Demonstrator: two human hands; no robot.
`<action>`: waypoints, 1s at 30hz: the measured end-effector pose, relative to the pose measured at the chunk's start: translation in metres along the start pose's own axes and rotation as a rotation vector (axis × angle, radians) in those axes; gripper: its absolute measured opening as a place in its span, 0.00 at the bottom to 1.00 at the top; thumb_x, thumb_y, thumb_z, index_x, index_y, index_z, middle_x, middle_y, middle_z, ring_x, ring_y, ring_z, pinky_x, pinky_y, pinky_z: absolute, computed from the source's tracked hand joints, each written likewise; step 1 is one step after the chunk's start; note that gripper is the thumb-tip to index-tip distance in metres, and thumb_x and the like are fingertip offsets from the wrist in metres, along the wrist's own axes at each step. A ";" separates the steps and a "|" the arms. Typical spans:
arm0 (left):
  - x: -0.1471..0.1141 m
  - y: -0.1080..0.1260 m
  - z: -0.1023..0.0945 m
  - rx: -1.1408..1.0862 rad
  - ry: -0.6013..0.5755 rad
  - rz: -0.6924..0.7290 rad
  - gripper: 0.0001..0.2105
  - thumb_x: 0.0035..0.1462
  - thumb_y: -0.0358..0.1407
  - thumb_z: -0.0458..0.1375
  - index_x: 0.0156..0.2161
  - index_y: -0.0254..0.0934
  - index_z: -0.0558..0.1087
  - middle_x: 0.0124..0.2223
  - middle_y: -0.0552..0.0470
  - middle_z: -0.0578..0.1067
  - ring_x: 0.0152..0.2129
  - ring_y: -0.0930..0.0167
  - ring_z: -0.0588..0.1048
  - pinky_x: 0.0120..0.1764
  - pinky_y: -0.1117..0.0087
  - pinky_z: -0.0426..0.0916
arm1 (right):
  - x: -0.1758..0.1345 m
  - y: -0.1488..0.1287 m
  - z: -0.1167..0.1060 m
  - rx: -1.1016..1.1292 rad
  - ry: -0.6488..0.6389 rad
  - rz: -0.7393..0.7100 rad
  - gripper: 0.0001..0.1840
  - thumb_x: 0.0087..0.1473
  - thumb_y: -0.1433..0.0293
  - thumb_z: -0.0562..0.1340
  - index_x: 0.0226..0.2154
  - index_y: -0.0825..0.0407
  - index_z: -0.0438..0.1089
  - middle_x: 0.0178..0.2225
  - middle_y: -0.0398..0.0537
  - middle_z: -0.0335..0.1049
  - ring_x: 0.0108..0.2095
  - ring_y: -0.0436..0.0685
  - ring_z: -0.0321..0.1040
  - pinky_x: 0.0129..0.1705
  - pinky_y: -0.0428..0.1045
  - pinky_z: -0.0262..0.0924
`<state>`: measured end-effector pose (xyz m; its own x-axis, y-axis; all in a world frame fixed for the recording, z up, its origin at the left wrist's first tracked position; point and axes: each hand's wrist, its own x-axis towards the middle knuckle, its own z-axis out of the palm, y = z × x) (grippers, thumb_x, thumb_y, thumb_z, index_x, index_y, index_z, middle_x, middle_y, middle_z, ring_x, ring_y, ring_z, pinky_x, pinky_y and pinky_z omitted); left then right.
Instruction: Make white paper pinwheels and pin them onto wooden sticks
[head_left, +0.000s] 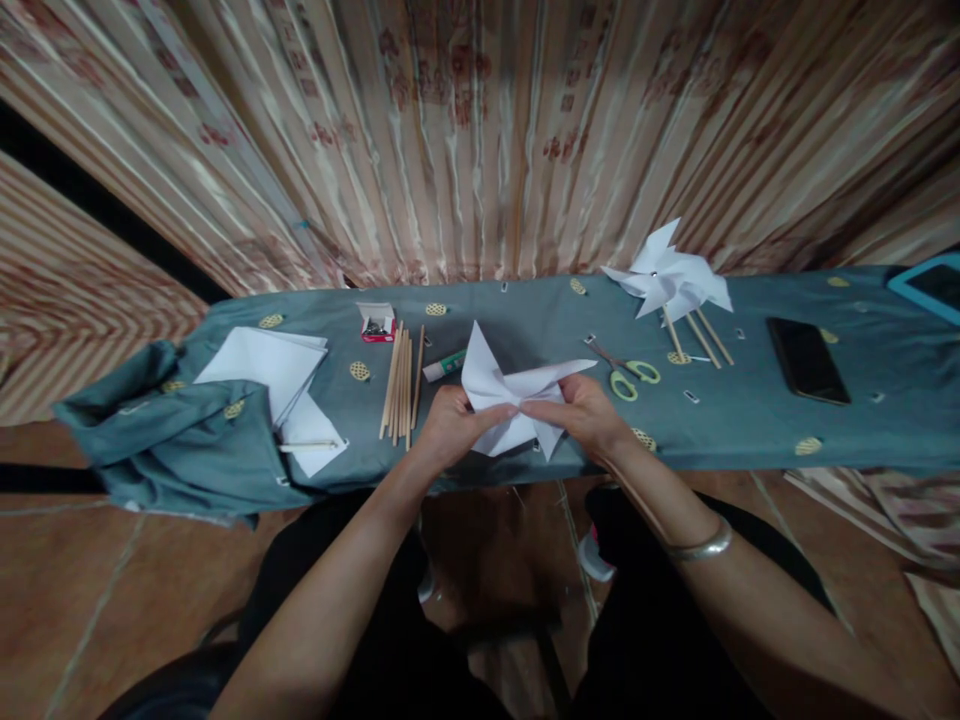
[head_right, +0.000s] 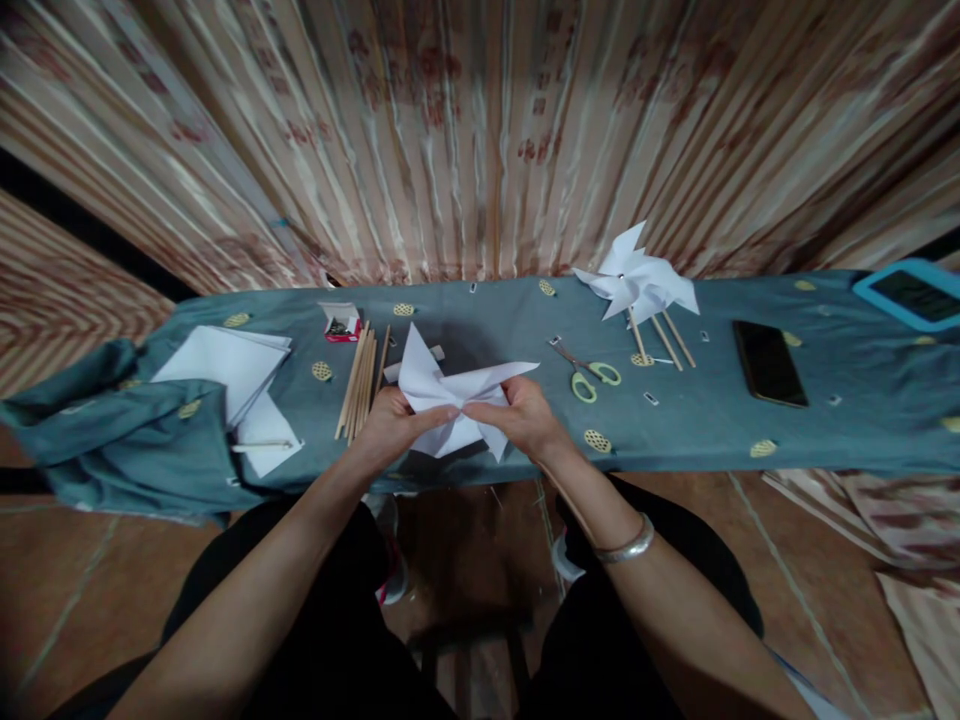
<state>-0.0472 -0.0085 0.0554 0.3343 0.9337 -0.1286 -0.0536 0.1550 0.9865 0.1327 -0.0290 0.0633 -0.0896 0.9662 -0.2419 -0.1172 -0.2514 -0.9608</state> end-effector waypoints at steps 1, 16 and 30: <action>-0.002 0.001 -0.001 -0.014 0.011 -0.007 0.13 0.37 0.39 0.71 0.28 0.32 0.80 0.28 0.49 0.80 0.24 0.70 0.75 0.30 0.71 0.70 | 0.000 0.001 0.002 -0.005 -0.003 0.006 0.23 0.31 0.62 0.75 0.34 0.55 0.77 0.33 0.50 0.80 0.31 0.59 0.76 0.36 0.52 0.70; -0.022 0.002 -0.023 -0.105 0.184 -0.078 0.12 0.35 0.37 0.69 0.27 0.31 0.79 0.27 0.50 0.79 0.24 0.70 0.74 0.30 0.70 0.70 | 0.007 0.000 0.038 -0.051 -0.087 0.050 0.25 0.32 0.61 0.75 0.34 0.55 0.77 0.33 0.51 0.81 0.31 0.59 0.76 0.35 0.52 0.70; -0.002 0.020 -0.097 -0.282 0.763 0.186 0.14 0.34 0.34 0.70 0.30 0.31 0.78 0.33 0.46 0.81 0.32 0.64 0.79 0.39 0.65 0.75 | 0.046 -0.009 0.053 -0.075 -0.014 -0.128 0.17 0.41 0.58 0.73 0.34 0.48 0.78 0.35 0.46 0.80 0.37 0.55 0.75 0.47 0.53 0.67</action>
<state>-0.1405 0.0240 0.0653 -0.4269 0.8988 -0.0999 -0.3121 -0.0428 0.9491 0.0773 0.0143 0.0681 -0.0922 0.9890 -0.1157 -0.0541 -0.1210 -0.9912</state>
